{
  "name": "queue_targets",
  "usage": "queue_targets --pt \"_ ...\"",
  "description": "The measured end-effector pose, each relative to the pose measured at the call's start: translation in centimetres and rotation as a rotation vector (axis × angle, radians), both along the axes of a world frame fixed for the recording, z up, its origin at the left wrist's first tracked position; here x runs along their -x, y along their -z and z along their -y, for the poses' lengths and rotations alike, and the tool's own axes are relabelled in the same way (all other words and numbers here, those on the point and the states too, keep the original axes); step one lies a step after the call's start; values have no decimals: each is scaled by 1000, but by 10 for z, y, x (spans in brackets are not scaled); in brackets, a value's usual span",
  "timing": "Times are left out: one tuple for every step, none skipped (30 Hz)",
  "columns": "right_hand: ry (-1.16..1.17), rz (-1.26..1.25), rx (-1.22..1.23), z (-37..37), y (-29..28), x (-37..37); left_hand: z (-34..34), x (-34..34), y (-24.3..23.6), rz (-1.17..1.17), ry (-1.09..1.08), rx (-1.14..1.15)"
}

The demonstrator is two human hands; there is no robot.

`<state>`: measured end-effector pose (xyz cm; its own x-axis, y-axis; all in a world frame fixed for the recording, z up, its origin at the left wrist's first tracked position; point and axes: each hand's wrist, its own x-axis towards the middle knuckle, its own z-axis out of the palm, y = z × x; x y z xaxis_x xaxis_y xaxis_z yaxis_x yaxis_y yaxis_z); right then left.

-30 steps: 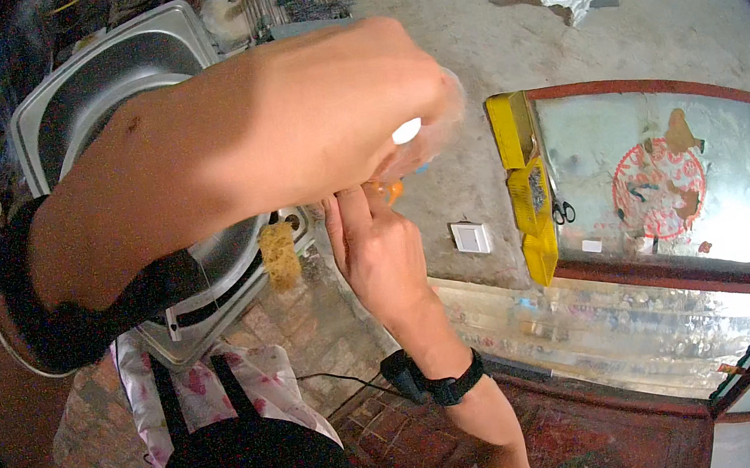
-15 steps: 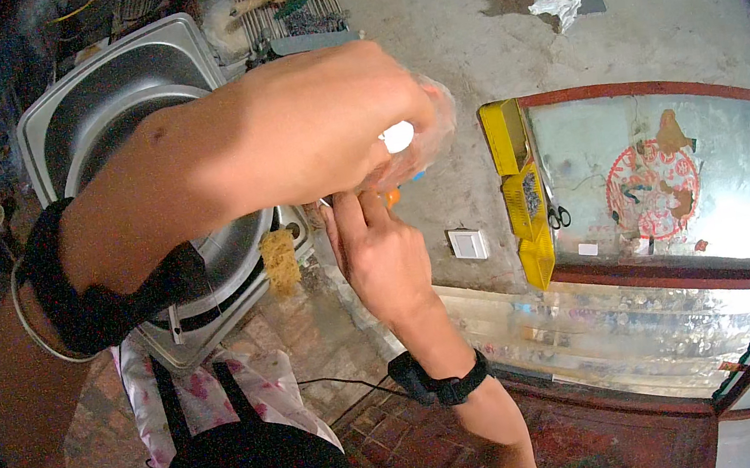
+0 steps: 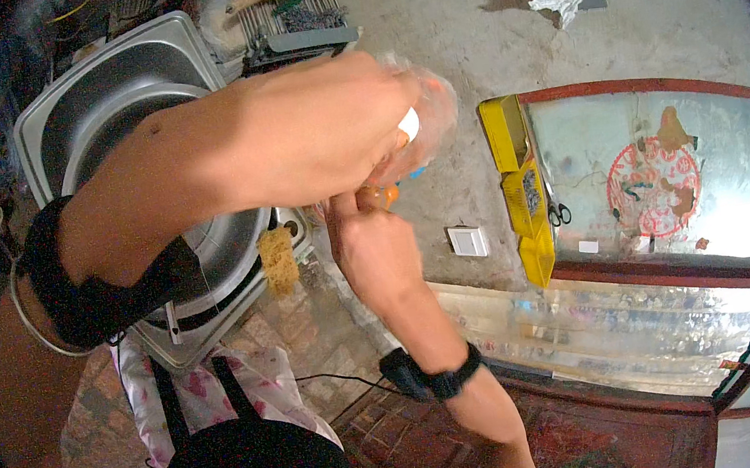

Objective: The person uses a screwdriver to unscrew and remove a component from a white plastic faucet. They then use a hammer to tap the faucet and reassemble the parts.

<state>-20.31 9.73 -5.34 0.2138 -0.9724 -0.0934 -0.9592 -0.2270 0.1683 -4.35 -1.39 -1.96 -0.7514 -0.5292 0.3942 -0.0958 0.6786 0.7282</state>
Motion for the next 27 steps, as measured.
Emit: queue_targets --pt "127 -107 -136 1 5 -1 -2 3 1 -32 13 -23" --pt "112 -48 -103 -5 9 -4 -5 5 2 -141 -80 83" --pt "14 47 -41 -4 12 -7 -7 5 3 -241 -195 201" --pt "-6 114 -27 -9 13 -10 -9 7 2 -160 -219 209" --pt "79 132 -92 -16 9 -12 -8 7 3 -248 -191 217" --pt "40 204 -45 -18 5 -13 -7 7 2 -148 -117 135" --pt "-39 210 71 -19 -1 -13 -4 6 3 -44 -68 73" --pt "-72 196 118 -17 -7 -12 -1 3 1 8 -76 49" --pt "-94 180 154 -18 -14 -12 -1 3 1 -5 -38 53" --pt "-98 139 169 -16 -19 -12 -3 2 0 -72 -59 97" --pt "-92 127 163 -13 -23 -12 -3 1 0 -96 -64 124" --pt "-95 111 162 -11 -25 -13 -3 0 -2 -92 -81 125" --pt "-98 96 167 -9 -27 -14 -4 0 -4 -45 -82 105" --pt "-102 91 166 -7 -28 -14 -5 -1 -5 3 -82 84" --pt "-107 88 171 -6 -27 -15 -5 -2 -8 31 -80 78" --pt "-112 84 175 -5 -26 -14 -4 -3 -9 59 -78 72" --pt "-94 73 172 -5 -24 -14 -3 -4 -11 81 -75 60" --pt "-76 61 170 -5 -22 -13 -2 -5 -12 110 -55 53" --pt "-83 56 179 -5 -19 -11 -1 -6 -13 132 -32 41" --pt "-9 11 96 -4 -15 -10 -1 -7 -12 155 -8 29" --pt "39 -28 25 -4 -10 -9 -1 -7 -10 99 -40 38" --pt "25 -55 15 -3 -5 -8 -3 -7 -8 43 -72 48" --pt "94 -39 -45 -7 0 -8 -5 -6 -4 -39 -81 68" --pt "95 -15 -58 -12 4 -10 -8 -5 -2 -52 -108 132" --pt "114 -18 -102 -13 8 -11 -8 -6 2 -60 -151 190" --pt "63 51 -32 -18 9 -13 -6 -4 3 -72 -143 127" --pt "15 101 33 -22 6 -12 -7 -2 4 -145 -121 141"
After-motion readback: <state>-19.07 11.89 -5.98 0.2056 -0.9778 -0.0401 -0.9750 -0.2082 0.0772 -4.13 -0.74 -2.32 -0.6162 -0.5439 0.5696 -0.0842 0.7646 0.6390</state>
